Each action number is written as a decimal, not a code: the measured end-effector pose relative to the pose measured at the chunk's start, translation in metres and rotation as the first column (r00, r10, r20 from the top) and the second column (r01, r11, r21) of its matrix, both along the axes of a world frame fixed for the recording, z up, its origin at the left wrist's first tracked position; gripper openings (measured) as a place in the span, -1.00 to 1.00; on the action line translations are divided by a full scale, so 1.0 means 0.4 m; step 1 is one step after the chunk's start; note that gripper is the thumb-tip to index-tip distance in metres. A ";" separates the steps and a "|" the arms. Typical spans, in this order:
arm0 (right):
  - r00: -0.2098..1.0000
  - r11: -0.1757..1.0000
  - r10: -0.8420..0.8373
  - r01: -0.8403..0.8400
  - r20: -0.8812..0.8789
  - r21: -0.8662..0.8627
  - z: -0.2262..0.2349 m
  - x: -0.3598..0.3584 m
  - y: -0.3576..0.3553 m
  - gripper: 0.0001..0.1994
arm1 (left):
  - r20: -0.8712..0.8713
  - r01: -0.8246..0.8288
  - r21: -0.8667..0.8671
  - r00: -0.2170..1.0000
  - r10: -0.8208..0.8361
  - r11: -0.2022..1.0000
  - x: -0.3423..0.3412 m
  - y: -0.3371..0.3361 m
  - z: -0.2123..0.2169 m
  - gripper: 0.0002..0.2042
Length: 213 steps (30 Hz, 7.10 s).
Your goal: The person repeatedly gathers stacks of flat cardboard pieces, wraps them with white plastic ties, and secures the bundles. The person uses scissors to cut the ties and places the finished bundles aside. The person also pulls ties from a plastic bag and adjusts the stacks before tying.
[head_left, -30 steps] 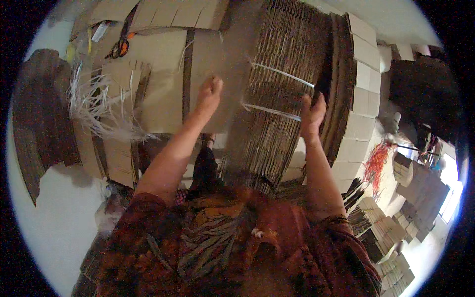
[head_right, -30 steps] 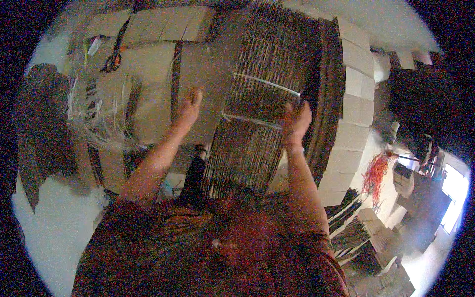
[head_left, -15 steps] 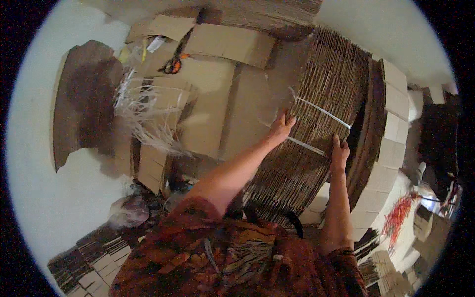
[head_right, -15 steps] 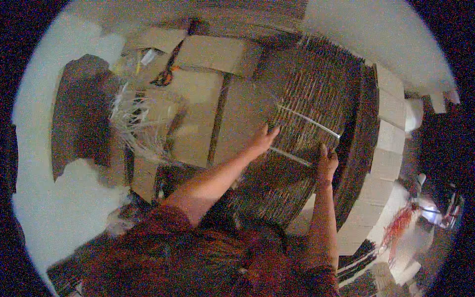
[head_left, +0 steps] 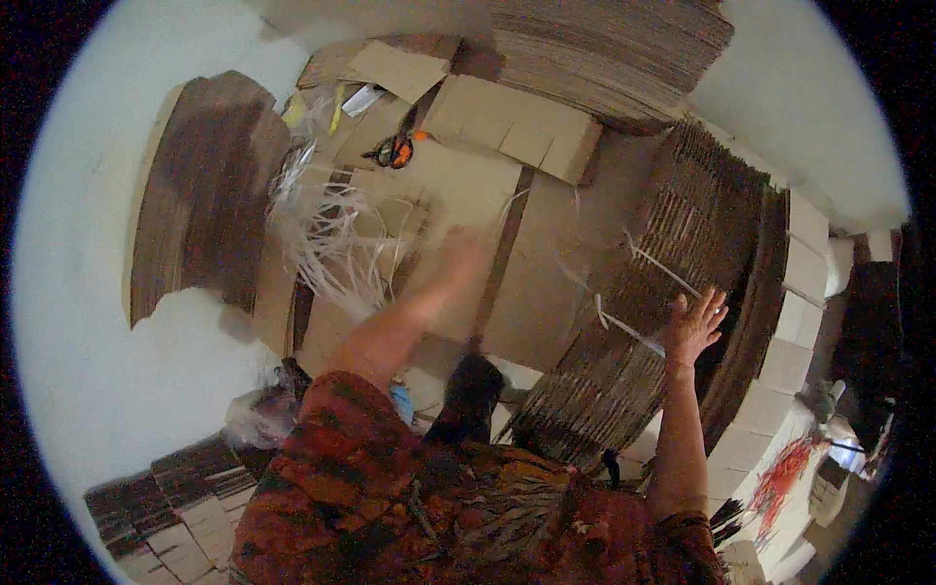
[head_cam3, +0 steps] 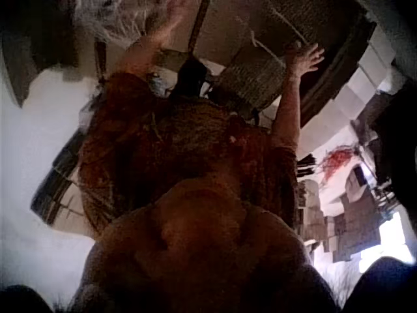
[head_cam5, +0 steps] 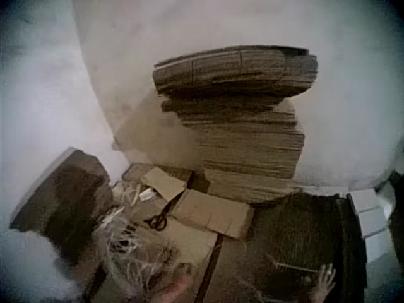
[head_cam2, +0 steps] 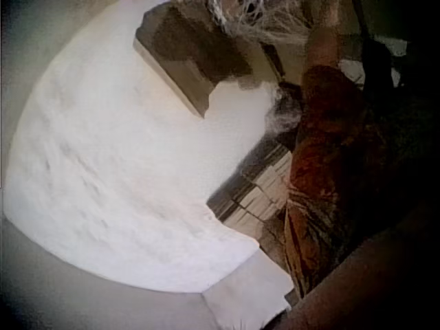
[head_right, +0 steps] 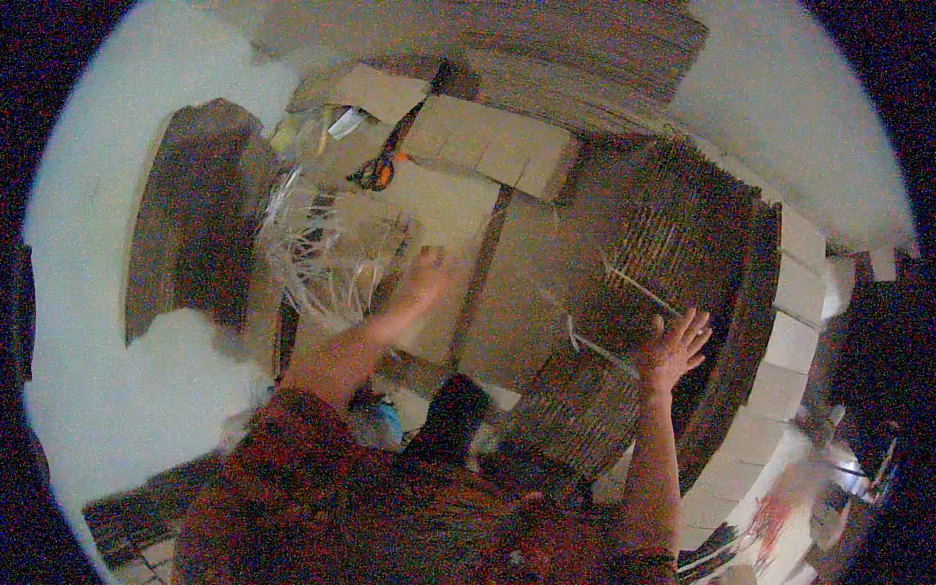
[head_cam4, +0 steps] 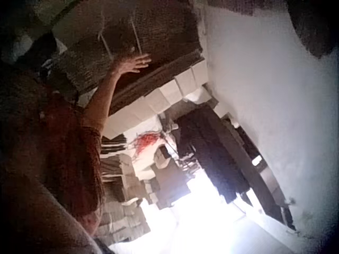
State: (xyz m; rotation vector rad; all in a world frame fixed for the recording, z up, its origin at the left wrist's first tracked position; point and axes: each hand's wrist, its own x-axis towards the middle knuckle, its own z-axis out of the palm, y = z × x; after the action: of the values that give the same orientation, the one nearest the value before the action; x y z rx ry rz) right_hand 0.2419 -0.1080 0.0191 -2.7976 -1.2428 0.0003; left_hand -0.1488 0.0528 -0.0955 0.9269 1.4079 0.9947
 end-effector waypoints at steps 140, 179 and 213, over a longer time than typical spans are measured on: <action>-0.260 0.893 -0.019 0.429 -0.966 -0.133 -0.051 -0.427 0.099 -0.78 | -0.548 0.500 0.551 0.821 -0.162 0.668 0.124 0.456 0.673 -0.80; -0.088 0.960 0.248 0.153 -0.965 0.233 0.333 -0.514 0.252 -0.78 | 0.050 0.476 -0.095 0.879 -0.474 0.874 0.129 -0.005 0.612 -0.85; -0.003 0.668 0.450 0.666 -0.893 0.334 0.503 -0.422 -0.075 -0.85 | -0.120 0.719 0.131 0.695 -0.709 0.682 0.307 -0.281 0.814 -0.72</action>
State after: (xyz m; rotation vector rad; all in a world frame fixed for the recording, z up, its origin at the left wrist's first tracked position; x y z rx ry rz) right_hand 0.0729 -0.1378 0.2201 -1.2490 -0.2799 1.0736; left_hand -0.0259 -0.0597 0.2300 1.4960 0.8607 0.4765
